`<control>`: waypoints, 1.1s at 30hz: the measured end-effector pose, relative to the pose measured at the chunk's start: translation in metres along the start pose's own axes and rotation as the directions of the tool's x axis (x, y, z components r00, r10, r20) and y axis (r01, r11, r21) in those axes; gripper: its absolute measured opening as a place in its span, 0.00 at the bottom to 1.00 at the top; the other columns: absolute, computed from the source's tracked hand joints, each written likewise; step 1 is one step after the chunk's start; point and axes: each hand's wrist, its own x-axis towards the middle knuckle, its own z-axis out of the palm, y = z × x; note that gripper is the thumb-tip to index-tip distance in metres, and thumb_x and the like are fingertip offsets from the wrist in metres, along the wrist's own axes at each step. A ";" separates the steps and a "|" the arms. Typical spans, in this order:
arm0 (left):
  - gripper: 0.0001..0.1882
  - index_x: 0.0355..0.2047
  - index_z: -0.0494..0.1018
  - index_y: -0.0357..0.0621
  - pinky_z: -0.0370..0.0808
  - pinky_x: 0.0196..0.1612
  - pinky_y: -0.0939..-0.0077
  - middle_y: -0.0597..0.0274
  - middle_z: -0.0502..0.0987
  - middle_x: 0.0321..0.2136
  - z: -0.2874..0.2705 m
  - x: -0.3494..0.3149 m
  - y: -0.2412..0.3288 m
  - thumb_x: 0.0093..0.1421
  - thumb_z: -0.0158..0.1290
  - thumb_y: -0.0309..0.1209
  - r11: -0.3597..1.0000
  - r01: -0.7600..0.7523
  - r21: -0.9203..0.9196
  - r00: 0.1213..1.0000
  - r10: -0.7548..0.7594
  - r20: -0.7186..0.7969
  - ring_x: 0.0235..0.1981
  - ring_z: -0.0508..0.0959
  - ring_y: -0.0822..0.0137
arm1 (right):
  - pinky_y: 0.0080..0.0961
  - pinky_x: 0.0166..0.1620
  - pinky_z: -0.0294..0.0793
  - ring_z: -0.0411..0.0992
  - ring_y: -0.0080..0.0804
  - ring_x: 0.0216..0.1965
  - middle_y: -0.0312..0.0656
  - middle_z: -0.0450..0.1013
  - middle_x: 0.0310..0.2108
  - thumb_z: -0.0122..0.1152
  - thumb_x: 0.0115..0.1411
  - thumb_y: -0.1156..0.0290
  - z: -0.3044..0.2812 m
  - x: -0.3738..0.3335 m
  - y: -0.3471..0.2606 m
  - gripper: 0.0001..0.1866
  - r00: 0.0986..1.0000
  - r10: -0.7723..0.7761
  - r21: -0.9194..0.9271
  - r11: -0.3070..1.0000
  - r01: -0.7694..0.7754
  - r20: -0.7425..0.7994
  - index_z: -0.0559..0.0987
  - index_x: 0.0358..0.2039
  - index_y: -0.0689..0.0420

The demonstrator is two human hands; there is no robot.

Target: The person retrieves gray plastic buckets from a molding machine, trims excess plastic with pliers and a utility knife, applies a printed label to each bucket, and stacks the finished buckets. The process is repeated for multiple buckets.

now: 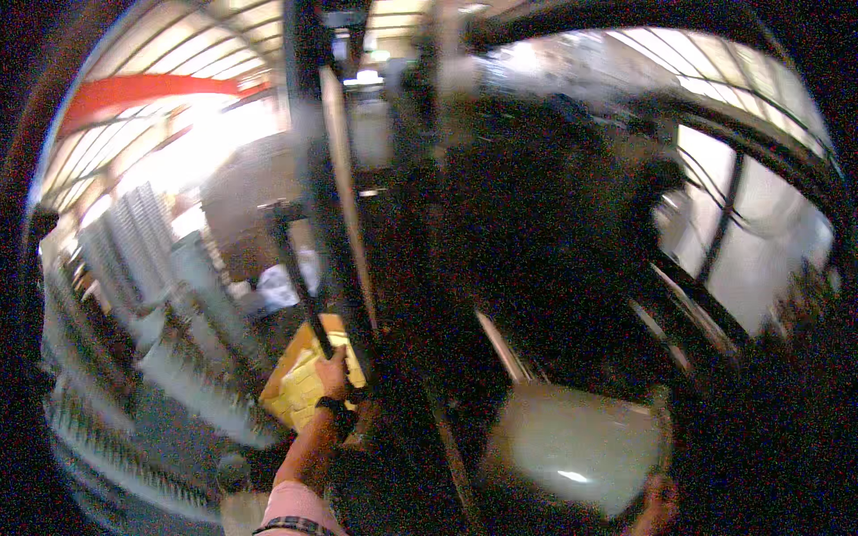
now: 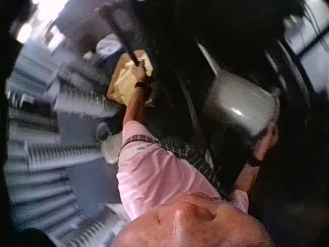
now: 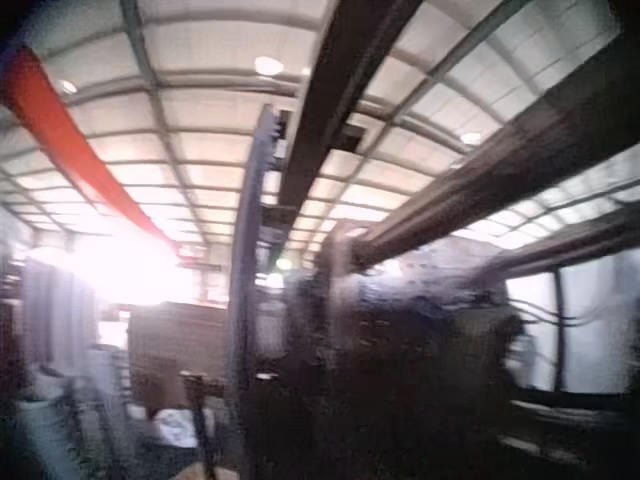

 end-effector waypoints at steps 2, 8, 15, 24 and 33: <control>0.19 0.17 0.71 0.35 0.64 0.15 0.76 0.64 0.68 0.10 -0.007 -0.012 -0.002 0.50 0.60 0.40 0.985 -0.171 0.032 0.985 0.171 0.000 0.12 0.68 0.73 | 0.21 0.41 0.64 0.65 0.22 0.34 0.33 0.70 0.31 0.63 0.52 0.66 -0.006 -0.092 -0.016 0.12 0.991 -0.133 -0.198 0.971 0.135 0.024 0.76 0.33 0.61; 0.16 0.18 0.68 0.41 0.62 0.19 0.75 0.66 0.70 0.16 -0.053 -0.059 0.007 0.53 0.58 0.38 0.904 0.198 -0.380 0.912 -0.029 0.409 0.15 0.65 0.73 | 0.22 0.36 0.70 0.71 0.26 0.31 0.43 0.75 0.29 0.67 0.47 0.72 -0.036 -0.301 -0.032 0.13 0.988 -0.110 -0.393 0.918 0.058 -0.110 0.78 0.32 0.66; 0.10 0.25 0.68 0.41 0.65 0.33 0.72 0.66 0.67 0.20 -0.122 -0.099 0.058 0.57 0.51 0.34 0.967 0.244 -0.076 0.732 -0.132 0.669 0.25 0.67 0.69 | 0.29 0.29 0.69 0.70 0.39 0.25 0.46 0.73 0.25 0.69 0.47 0.68 -0.021 -0.471 -0.064 0.14 0.933 -0.317 -0.646 0.751 0.138 -0.169 0.77 0.31 0.61; 0.07 0.30 0.69 0.38 0.63 0.45 0.68 0.62 0.68 0.23 -0.228 -0.141 0.085 0.56 0.47 0.29 0.967 0.211 -0.141 -0.010 0.146 0.989 0.29 0.67 0.67 | 0.29 0.26 0.70 0.71 0.38 0.24 0.43 0.71 0.21 0.67 0.49 0.66 0.018 -0.680 -0.053 0.12 0.844 -0.363 -0.693 0.721 -0.014 -0.395 0.77 0.29 0.60; 0.08 0.35 0.67 0.46 0.60 0.39 0.73 0.65 0.64 0.24 -0.230 -0.234 0.091 0.55 0.49 0.31 0.915 0.393 -0.088 -0.379 0.249 0.891 0.29 0.63 0.72 | 0.31 0.25 0.70 0.70 0.39 0.22 0.43 0.69 0.20 0.66 0.49 0.67 0.081 -0.792 -0.005 0.11 0.730 -0.390 -0.731 0.647 -0.217 -0.562 0.77 0.29 0.60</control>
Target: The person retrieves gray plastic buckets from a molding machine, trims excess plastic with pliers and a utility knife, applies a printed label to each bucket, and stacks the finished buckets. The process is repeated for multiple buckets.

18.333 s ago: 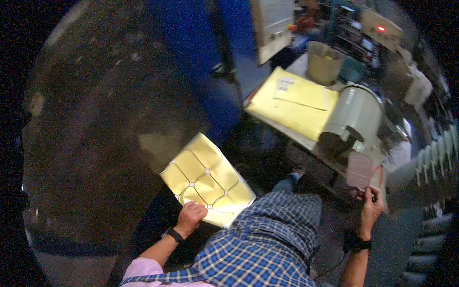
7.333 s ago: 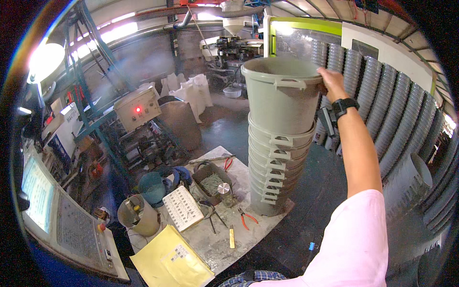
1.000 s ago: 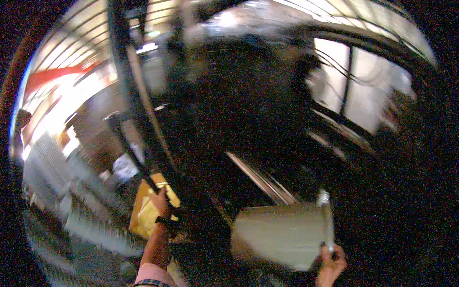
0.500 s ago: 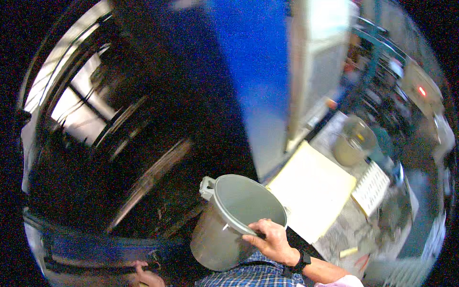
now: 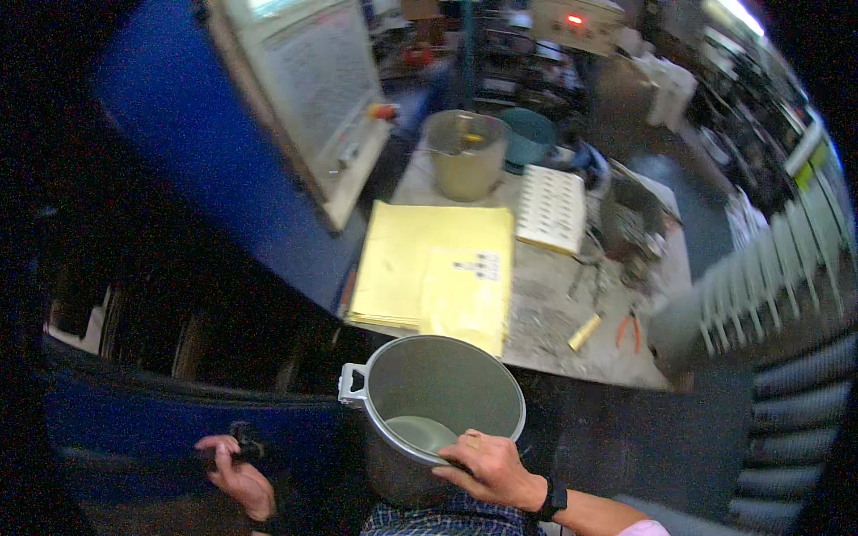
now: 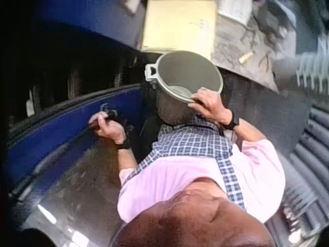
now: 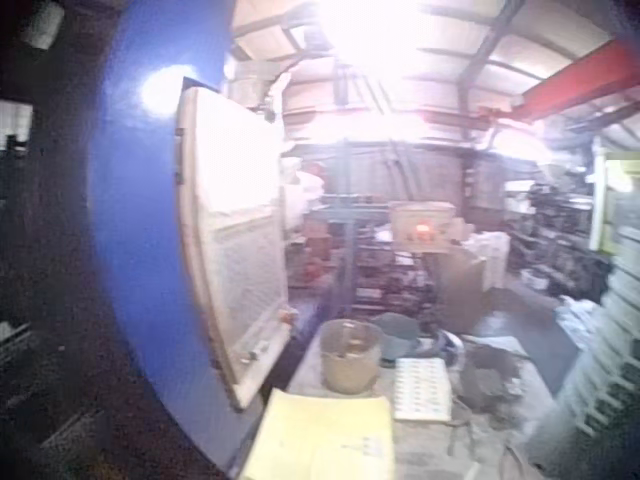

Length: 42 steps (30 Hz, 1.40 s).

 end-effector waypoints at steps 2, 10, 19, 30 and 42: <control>0.10 0.39 0.66 0.46 0.60 0.40 0.74 0.67 0.64 0.25 0.014 0.012 -0.012 0.56 0.48 0.32 0.996 -0.065 -0.055 0.979 0.075 0.189 0.29 0.63 0.72 | 0.31 0.25 0.70 0.70 0.40 0.22 0.43 0.70 0.20 0.66 0.49 0.67 0.003 -0.035 0.001 0.11 0.999 0.022 -0.076 0.997 -0.026 -0.049 0.77 0.29 0.60; 0.09 0.40 0.65 0.45 0.66 0.35 0.83 0.68 0.66 0.26 0.079 0.060 -0.049 0.60 0.48 0.30 0.953 -0.238 -0.190 0.868 0.296 0.399 0.26 0.65 0.75 | 0.28 0.30 0.70 0.72 0.39 0.26 0.48 0.72 0.25 0.67 0.47 0.70 0.011 -0.134 -0.004 0.13 0.807 0.220 -0.027 0.960 -0.280 -0.548 0.77 0.32 0.61; 0.08 0.36 0.65 0.41 0.65 0.24 0.82 0.67 0.67 0.21 0.147 0.092 -0.082 0.59 0.48 0.30 0.916 -0.368 -0.160 0.899 0.395 0.191 0.19 0.64 0.76 | 0.23 0.45 0.67 0.68 0.23 0.38 0.36 0.73 0.36 0.56 0.60 0.64 -0.007 -0.127 0.138 0.13 0.138 0.701 0.711 0.665 0.228 -0.699 0.75 0.40 0.60; 0.16 0.47 0.64 0.36 0.69 0.32 0.77 0.62 0.71 0.26 0.164 0.114 -0.090 0.61 0.48 0.31 0.921 -0.351 0.167 0.931 0.325 0.165 0.21 0.69 0.71 | 0.37 0.46 0.67 0.68 0.39 0.41 0.42 0.71 0.42 0.45 0.63 0.53 0.082 -0.052 0.307 0.21 0.357 0.895 0.746 -0.043 0.664 -0.266 0.72 0.46 0.58; 0.28 0.43 0.68 0.47 0.52 0.60 0.40 0.61 0.69 0.33 0.257 -0.155 -0.011 0.41 0.66 0.34 0.282 -0.932 -0.229 -0.050 0.525 0.850 0.47 0.66 0.56 | 0.30 0.44 0.67 0.67 0.32 0.39 0.39 0.72 0.39 0.50 0.62 0.55 0.090 -0.038 0.278 0.21 0.135 0.941 0.838 0.203 0.507 -0.310 0.74 0.42 0.61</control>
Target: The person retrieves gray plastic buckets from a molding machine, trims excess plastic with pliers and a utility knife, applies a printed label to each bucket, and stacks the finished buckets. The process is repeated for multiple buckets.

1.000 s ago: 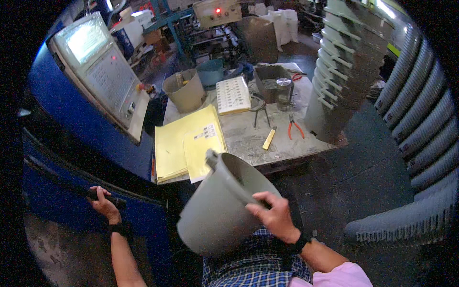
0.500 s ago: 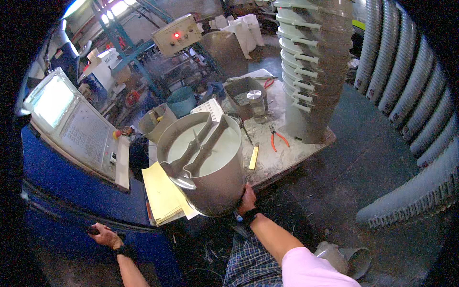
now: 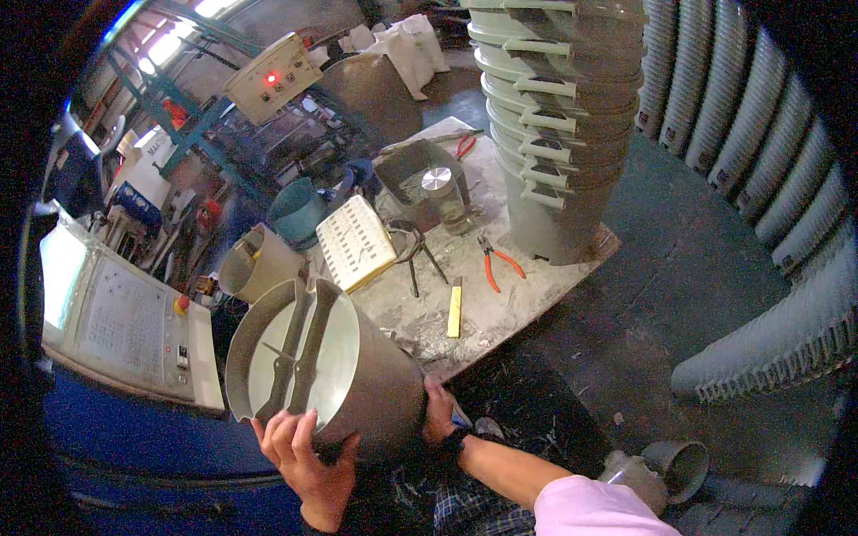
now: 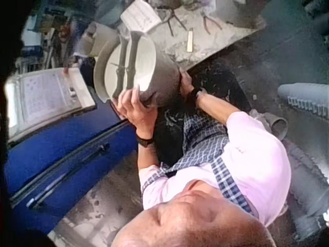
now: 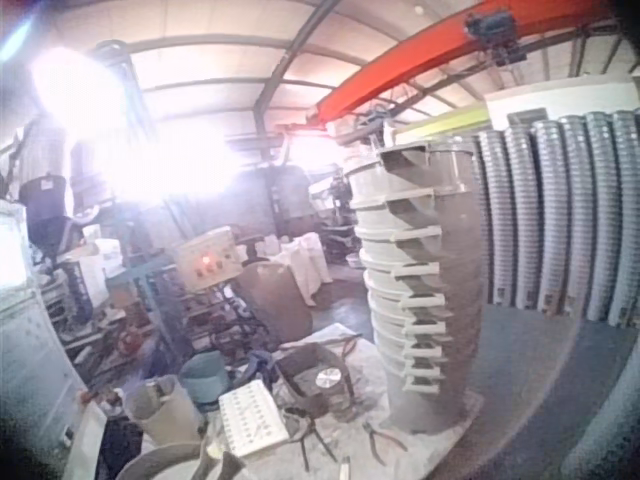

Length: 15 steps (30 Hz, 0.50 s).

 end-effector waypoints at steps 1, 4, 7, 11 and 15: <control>0.26 0.39 0.68 0.46 0.54 0.60 0.41 0.61 0.69 0.32 0.003 0.007 -0.005 0.40 0.66 0.35 0.996 -0.038 -0.082 0.999 0.040 0.020 0.43 0.67 0.56 | 0.30 0.44 0.67 0.67 0.32 0.40 0.39 0.72 0.39 0.50 0.62 0.55 0.002 0.001 0.001 0.21 0.998 0.064 0.081 0.995 -0.062 -0.023 0.74 0.43 0.62; 0.22 0.27 0.66 0.43 0.61 0.56 0.42 0.63 0.66 0.25 0.005 0.011 -0.034 0.39 0.66 0.37 0.954 -0.099 -0.281 0.991 0.120 0.058 0.32 0.67 0.58 | 0.32 0.43 0.69 0.71 0.38 0.38 0.48 0.74 0.36 0.51 0.61 0.58 0.010 0.023 -0.024 0.19 0.943 -0.261 -0.586 0.739 0.333 0.207 0.76 0.41 0.62; 0.14 0.28 0.70 0.46 0.60 0.56 0.40 0.64 0.68 0.26 0.006 -0.003 -0.060 0.43 0.64 0.32 0.955 0.012 -0.295 0.998 0.007 0.062 0.35 0.69 0.58 | 0.34 0.42 0.70 0.73 0.46 0.36 0.53 0.75 0.32 0.54 0.58 0.63 0.018 0.071 -0.094 0.14 0.831 -0.419 -0.806 0.302 0.509 0.367 0.78 0.38 0.60; 0.10 0.30 0.73 0.48 0.54 0.60 0.43 0.65 0.73 0.32 0.016 -0.015 -0.085 0.46 0.59 0.27 0.993 0.115 0.004 0.950 -0.111 0.291 0.44 0.69 0.57 | 0.43 0.52 0.61 0.62 0.48 0.51 0.50 0.66 0.49 0.59 0.52 0.60 0.017 0.147 -0.199 0.21 0.810 -0.489 -0.893 -0.441 0.091 0.323 0.72 0.46 0.55; 0.15 0.41 0.72 0.46 0.52 0.61 0.56 0.59 0.74 0.41 0.022 -0.017 -0.081 0.53 0.53 0.33 0.965 0.234 0.116 0.942 -0.254 0.221 0.51 0.69 0.58 | 0.40 0.53 0.63 0.63 0.48 0.52 0.52 0.63 0.53 0.59 0.52 0.58 0.006 0.169 -0.223 0.25 0.796 -0.508 -0.735 -0.667 -0.121 0.330 0.71 0.49 0.54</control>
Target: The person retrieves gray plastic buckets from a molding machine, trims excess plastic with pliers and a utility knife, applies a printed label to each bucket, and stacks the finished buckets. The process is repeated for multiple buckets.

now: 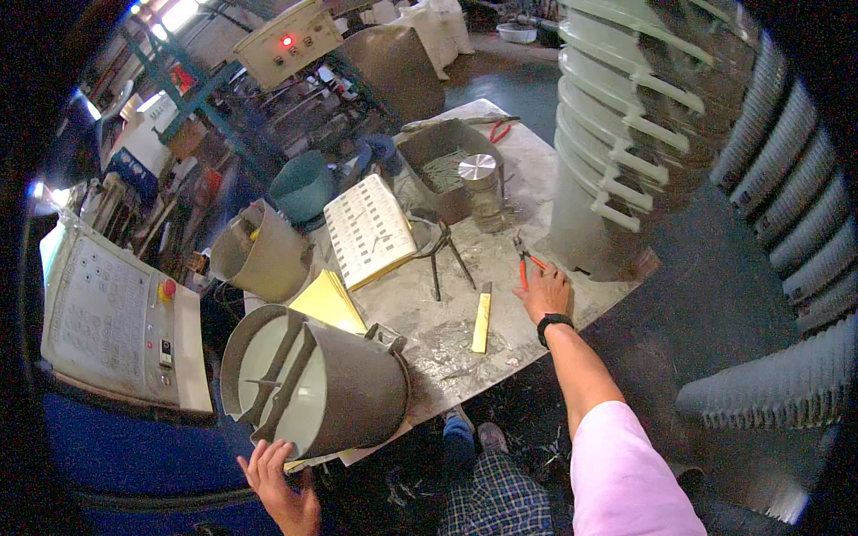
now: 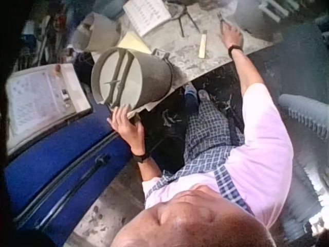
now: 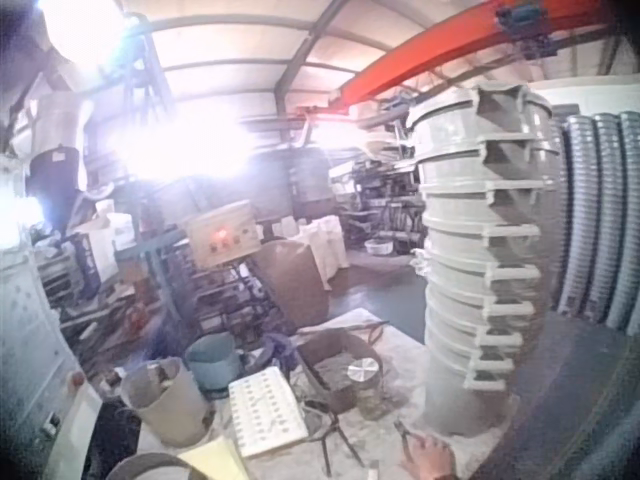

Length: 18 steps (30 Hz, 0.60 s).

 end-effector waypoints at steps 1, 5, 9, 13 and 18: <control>0.19 0.40 0.72 0.46 0.46 0.63 0.45 0.61 0.73 0.42 0.001 -0.005 0.008 0.45 0.58 0.24 0.992 0.114 -0.048 0.993 -0.113 0.021 0.53 0.66 0.55 | 0.40 0.52 0.64 0.63 0.48 0.51 0.51 0.64 0.52 0.59 0.52 0.59 0.000 0.005 0.002 0.24 1.000 -0.030 -0.005 1.000 0.030 -0.003 0.71 0.49 0.54; 0.25 0.44 0.71 0.46 0.48 0.63 0.50 0.61 0.74 0.40 0.017 0.000 0.013 0.43 0.61 0.26 0.980 -0.037 -0.196 0.997 0.050 0.060 0.47 0.72 0.59 | 0.42 0.48 0.69 0.69 0.49 0.48 0.51 0.71 0.45 0.57 0.53 0.60 -0.009 0.031 -0.002 0.20 0.982 -0.009 -0.009 1.000 0.011 0.189 0.75 0.46 0.53; 0.09 0.28 0.74 0.47 0.57 0.59 0.56 0.67 0.75 0.24 0.026 0.000 0.009 0.44 0.57 0.21 0.974 -0.071 -0.214 0.996 0.058 -0.069 0.31 0.74 0.64 | 0.40 0.38 0.73 0.74 0.42 0.34 0.47 0.73 0.28 0.52 0.51 0.55 -0.034 0.025 -0.013 0.21 0.884 0.025 0.550 0.774 -0.313 0.468 0.78 0.34 0.60; 0.10 0.28 0.74 0.49 0.57 0.59 0.55 0.68 0.74 0.24 0.010 -0.017 0.012 0.43 0.56 0.21 0.954 -0.129 -0.270 0.990 0.109 -0.091 0.33 0.74 0.64 | 0.31 0.31 0.73 0.70 0.30 0.28 0.39 0.67 0.23 0.53 0.49 0.69 -0.096 -0.033 -0.035 0.11 0.882 -0.280 0.892 0.364 -0.267 0.379 0.75 0.30 0.62; 0.06 0.27 0.73 0.49 0.56 0.58 0.56 0.67 0.73 0.26 0.010 -0.025 0.016 0.46 0.58 0.28 0.941 -0.149 -0.304 0.987 0.162 0.019 0.35 0.73 0.64 | 0.30 0.46 0.69 0.70 0.37 0.41 0.41 0.72 0.38 0.51 0.48 0.84 -0.202 -0.096 -0.090 0.16 0.458 -0.825 0.482 0.270 0.833 -0.331 0.77 0.37 0.57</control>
